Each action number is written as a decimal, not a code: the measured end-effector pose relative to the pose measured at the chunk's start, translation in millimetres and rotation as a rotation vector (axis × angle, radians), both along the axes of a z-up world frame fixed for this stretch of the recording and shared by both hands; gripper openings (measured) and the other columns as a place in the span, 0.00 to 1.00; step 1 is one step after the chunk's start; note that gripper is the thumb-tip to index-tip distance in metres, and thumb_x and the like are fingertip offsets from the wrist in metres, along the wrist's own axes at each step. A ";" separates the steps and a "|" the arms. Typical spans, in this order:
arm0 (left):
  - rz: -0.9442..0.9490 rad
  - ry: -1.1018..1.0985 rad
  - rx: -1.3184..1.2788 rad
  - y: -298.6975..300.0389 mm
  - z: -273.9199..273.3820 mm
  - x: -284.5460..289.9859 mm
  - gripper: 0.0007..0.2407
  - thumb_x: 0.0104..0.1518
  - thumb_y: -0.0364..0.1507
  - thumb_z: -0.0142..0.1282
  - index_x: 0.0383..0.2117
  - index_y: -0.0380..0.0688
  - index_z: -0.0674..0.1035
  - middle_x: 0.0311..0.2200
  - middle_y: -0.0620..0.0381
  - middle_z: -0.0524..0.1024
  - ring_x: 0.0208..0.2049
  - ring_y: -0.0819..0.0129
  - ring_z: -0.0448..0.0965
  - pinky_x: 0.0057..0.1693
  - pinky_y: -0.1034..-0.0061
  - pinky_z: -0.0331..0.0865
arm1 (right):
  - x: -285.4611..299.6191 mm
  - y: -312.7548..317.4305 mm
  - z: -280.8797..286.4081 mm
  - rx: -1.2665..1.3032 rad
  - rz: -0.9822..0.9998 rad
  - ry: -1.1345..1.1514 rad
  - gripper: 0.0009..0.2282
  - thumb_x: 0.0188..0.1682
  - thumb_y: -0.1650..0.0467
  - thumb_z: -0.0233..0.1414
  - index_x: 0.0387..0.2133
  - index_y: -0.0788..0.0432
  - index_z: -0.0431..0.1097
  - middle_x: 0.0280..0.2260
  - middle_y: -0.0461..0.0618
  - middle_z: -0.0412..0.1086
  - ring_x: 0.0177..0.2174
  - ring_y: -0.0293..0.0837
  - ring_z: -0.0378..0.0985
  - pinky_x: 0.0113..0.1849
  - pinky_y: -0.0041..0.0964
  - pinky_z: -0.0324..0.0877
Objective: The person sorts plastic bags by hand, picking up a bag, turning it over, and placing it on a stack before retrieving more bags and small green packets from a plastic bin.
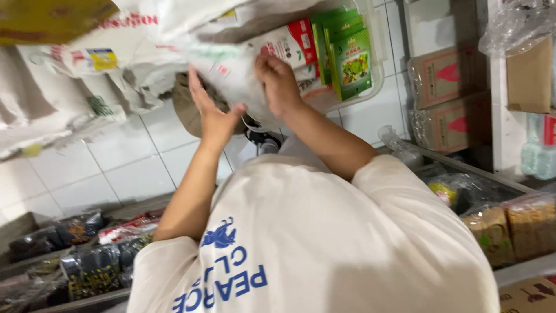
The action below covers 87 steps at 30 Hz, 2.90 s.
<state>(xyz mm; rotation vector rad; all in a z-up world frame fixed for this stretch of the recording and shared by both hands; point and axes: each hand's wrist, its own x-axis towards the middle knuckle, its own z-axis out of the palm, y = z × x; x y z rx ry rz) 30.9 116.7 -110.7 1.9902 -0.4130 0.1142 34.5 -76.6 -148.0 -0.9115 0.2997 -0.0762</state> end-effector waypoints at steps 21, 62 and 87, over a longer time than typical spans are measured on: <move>-0.542 0.536 -1.718 -25.1 114.1 56.1 0.47 0.51 0.58 0.56 0.75 0.51 0.51 0.73 0.40 0.46 0.71 0.41 0.52 0.72 0.45 0.53 | -10.6 0.1 173.4 -1.707 0.367 -0.717 0.43 0.50 0.51 0.57 0.70 0.66 0.48 0.69 0.71 0.45 0.69 0.68 0.40 0.66 0.67 0.38; 0.069 -0.224 -0.027 -71.9 135.5 3.0 0.29 0.73 0.55 0.25 0.75 0.56 0.52 0.77 0.49 0.38 0.76 0.56 0.35 0.77 0.61 0.30 | 29.6 17.7 134.0 0.148 0.658 -0.663 0.57 0.38 0.40 0.56 0.76 0.48 0.31 0.74 0.54 0.30 0.69 0.50 0.43 0.65 0.51 0.48; -0.140 -0.570 0.677 -50.3 174.9 9.7 0.37 0.67 0.53 0.54 0.75 0.49 0.55 0.75 0.37 0.44 0.76 0.40 0.38 0.71 0.27 0.26 | 23.6 -14.5 186.0 0.456 0.641 -0.642 0.54 0.39 0.31 0.31 0.70 0.57 0.49 0.68 0.64 0.49 0.67 0.62 0.54 0.65 0.67 0.53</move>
